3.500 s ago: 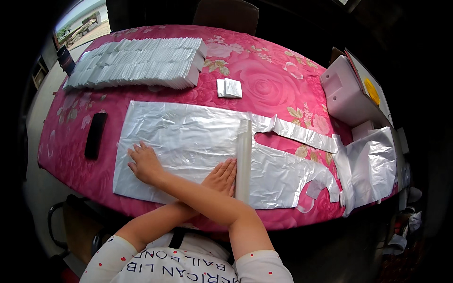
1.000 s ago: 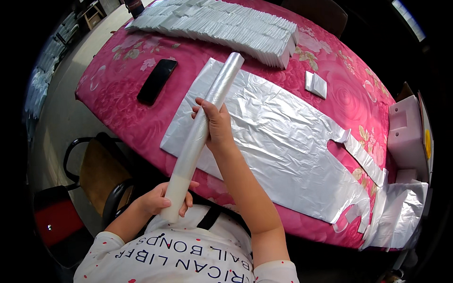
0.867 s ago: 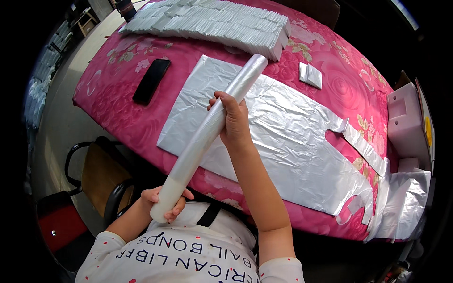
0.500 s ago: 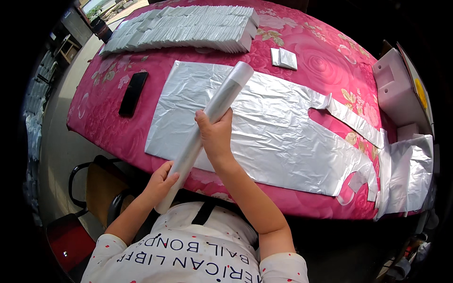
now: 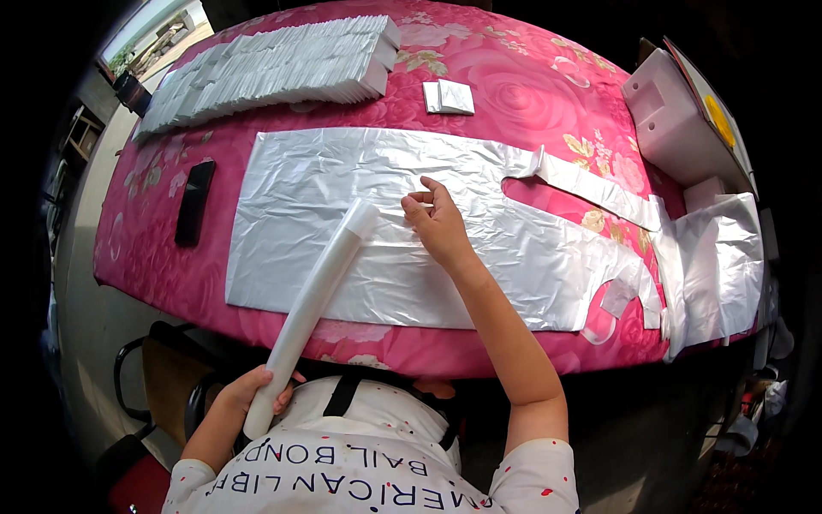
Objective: The person repeatedly wraps small white rectangular items in clear plastic film on a pink floral tablecloth. They unroll the film, place an item, fold the film around it, and set the wrapped unit aside. A stack of unwrapped items and a roll of film are visible throughout.
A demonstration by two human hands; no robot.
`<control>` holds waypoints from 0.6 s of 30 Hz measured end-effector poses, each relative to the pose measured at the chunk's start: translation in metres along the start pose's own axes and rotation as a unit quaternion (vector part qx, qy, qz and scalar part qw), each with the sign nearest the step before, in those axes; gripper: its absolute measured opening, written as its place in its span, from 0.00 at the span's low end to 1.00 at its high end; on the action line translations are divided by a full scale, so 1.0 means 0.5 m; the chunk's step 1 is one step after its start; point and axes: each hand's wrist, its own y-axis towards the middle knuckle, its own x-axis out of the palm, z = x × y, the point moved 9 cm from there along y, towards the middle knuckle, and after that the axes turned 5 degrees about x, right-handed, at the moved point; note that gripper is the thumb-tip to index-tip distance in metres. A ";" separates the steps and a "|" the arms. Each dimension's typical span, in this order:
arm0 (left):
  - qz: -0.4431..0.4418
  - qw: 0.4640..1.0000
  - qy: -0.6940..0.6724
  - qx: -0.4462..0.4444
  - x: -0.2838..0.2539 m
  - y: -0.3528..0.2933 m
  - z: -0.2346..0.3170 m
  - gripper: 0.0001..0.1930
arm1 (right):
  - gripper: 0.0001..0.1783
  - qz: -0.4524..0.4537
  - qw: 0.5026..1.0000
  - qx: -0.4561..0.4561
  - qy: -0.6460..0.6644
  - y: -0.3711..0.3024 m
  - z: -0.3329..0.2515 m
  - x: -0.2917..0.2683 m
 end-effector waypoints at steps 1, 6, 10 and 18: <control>-0.010 1.000 -0.012 -0.003 0.003 0.001 -0.003 0.32 | 0.31 -0.012 1.000 0.005 -0.014 0.004 -0.001 0.004; -0.059 0.994 -0.085 -0.024 0.006 -0.005 -0.017 0.32 | 0.20 -0.095 0.995 0.031 -0.028 0.028 0.002 0.057; -0.095 0.987 -0.128 -0.036 0.007 -0.005 -0.026 0.32 | 0.16 -0.150 0.982 0.087 -0.077 0.036 0.002 0.095; -0.100 0.990 -0.092 -0.021 0.007 -0.001 -0.017 0.30 | 0.10 -0.185 0.970 0.066 -0.145 0.030 -0.004 0.116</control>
